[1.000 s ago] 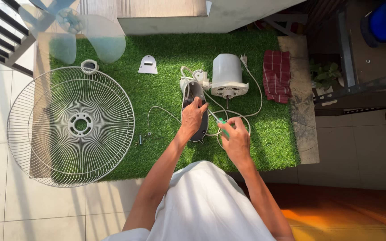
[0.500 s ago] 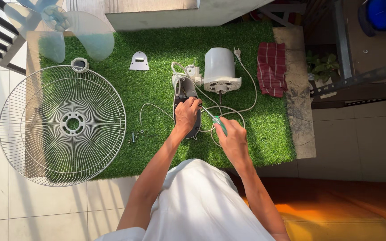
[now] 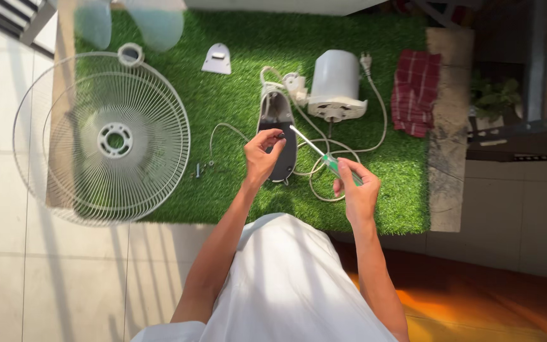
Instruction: The person disassembles a white electric fan base using a screwdriver. They remove screws from the control panel cover, detach the cover, and then proceed to remove screws from the main base housing to access the internal components.
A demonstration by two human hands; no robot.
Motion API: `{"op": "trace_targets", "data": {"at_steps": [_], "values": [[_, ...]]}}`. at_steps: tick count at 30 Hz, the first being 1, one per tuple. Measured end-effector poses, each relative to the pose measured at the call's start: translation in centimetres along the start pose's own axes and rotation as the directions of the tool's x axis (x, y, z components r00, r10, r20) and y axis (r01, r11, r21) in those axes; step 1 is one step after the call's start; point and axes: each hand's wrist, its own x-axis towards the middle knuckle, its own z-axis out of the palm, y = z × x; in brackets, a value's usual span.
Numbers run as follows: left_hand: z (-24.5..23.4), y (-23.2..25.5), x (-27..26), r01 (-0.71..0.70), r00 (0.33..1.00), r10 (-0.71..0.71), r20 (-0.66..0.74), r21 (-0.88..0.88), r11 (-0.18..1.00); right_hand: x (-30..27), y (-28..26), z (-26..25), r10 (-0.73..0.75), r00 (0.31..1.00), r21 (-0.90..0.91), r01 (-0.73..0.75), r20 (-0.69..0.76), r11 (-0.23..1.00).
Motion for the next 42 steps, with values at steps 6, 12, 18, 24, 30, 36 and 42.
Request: {"op": "trace_targets", "data": {"at_steps": [6, 12, 18, 24, 30, 36, 42], "values": [[-4.6, -0.7, -3.2, 0.060, 0.982, -0.091, -0.167, -0.183, 0.981, 0.7, 2.8, 1.5, 0.095, 0.994, 0.177, -0.105, 0.060, 0.979], [-10.4, -3.9, -6.1, 0.063, 0.880, -0.038, -0.473, 0.036, 0.997, 1.1, 4.0, 2.4, 0.099, 0.986, 0.185, -0.123, 0.133, 0.975], [-15.0, -5.9, -9.8, 0.274, 0.741, 0.055, -0.669, 0.377, 0.885, 1.7, 4.6, 2.8, 0.094, 0.977, 0.189, -0.131, 0.192, 0.973], [-17.7, -7.3, -11.5, 0.328, 0.687, 0.203, -0.697, 0.547, 0.770, 1.5, 5.1, 3.4, 0.074, 0.974, 0.197, -0.117, 0.213, 0.973], [-18.7, -8.6, -11.5, 0.308, 0.708, 0.295, -0.642, 0.656, 0.689, 1.4, 4.9, 4.0, 0.107, 0.966, 0.224, -0.161, 0.237, 0.961], [-17.4, -5.9, -12.4, 0.280, 0.706, 0.319, -0.632, 0.663, 0.695, 1.5, 5.7, 4.1, 0.198, 0.901, 0.293, -0.323, 0.385, 0.900], [-12.3, -1.3, -11.8, 0.172, 0.797, 0.254, -0.548, 0.609, 0.774, 1.8, 8.0, 4.7, 0.188, 0.833, 0.216, -0.342, 0.520, 0.915]]}}
